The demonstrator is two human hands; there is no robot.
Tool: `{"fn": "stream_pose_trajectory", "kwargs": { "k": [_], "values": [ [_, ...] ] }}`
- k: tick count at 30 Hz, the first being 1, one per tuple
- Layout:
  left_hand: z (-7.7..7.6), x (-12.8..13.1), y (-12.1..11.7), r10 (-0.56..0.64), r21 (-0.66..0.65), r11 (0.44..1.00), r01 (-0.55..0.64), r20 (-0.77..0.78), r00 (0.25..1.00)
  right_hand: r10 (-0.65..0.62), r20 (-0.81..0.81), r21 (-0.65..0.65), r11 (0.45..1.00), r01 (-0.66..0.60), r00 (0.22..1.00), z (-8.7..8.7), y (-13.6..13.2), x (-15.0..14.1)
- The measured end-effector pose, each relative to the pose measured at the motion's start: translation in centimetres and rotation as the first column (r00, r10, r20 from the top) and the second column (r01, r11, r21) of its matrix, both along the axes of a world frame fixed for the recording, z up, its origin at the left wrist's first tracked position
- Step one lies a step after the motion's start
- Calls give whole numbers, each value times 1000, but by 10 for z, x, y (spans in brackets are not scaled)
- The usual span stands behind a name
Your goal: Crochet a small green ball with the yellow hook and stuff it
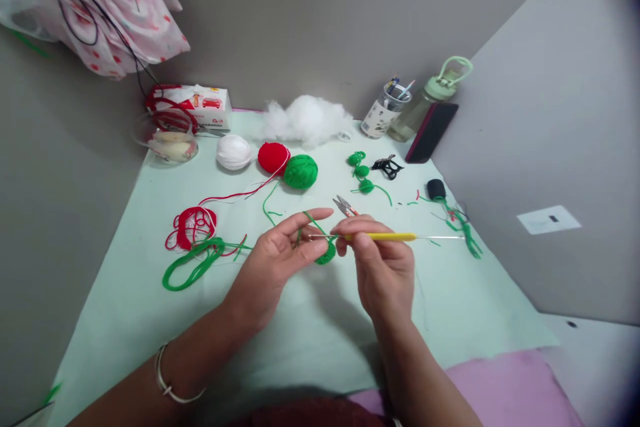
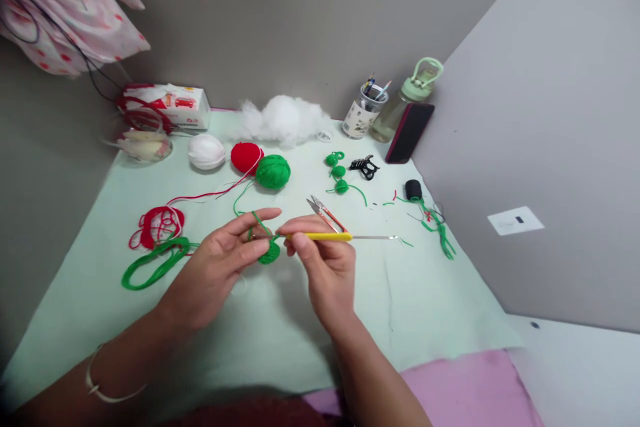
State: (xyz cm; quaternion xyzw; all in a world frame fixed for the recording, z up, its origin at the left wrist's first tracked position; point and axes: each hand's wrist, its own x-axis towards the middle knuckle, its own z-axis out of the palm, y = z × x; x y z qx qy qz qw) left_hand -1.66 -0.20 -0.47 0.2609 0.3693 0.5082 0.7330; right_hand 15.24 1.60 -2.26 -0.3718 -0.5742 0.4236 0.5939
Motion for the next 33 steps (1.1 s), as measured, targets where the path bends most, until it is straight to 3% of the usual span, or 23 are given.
{"fn": "stream_pose_trajectory", "kwargs": {
  "k": [3, 7, 15, 20, 25, 28, 33],
  "values": [
    [-2, 2, -3, -55, 13, 998, 55, 7, 998, 36, 25, -43, 998, -34, 999, -4, -1, 1],
    [-3, 1, -2, -26, 12, 1000, 26, -10, 1000, 64, -29, -71, 995, -66, 997, -4, -1, 4],
    [1, 0, 0, -46, 17, 999, 48, -102, 994, 53, 66, 15, 998, -54, 996, 2, -5, -1],
    [1, -2, -1, -50, 42, 998, 56, -149, 988, 65, 61, -3, 998, -64, 996, 1, -5, -1],
    [-2, -1, -3, -46, 91, 994, 56, -108, 993, 39, -111, -80, 996, -48, 993, 0, 1, 1],
    [-4, 0, -4, -43, 103, 993, 53, -97, 994, 92, -222, -138, 983, -125, 971, 2, 4, 1],
    [-5, -2, -3, -29, 138, 989, 52, -160, 987, 123, -244, -172, 971, -168, 962, 4, 6, 2]
  ]
}}
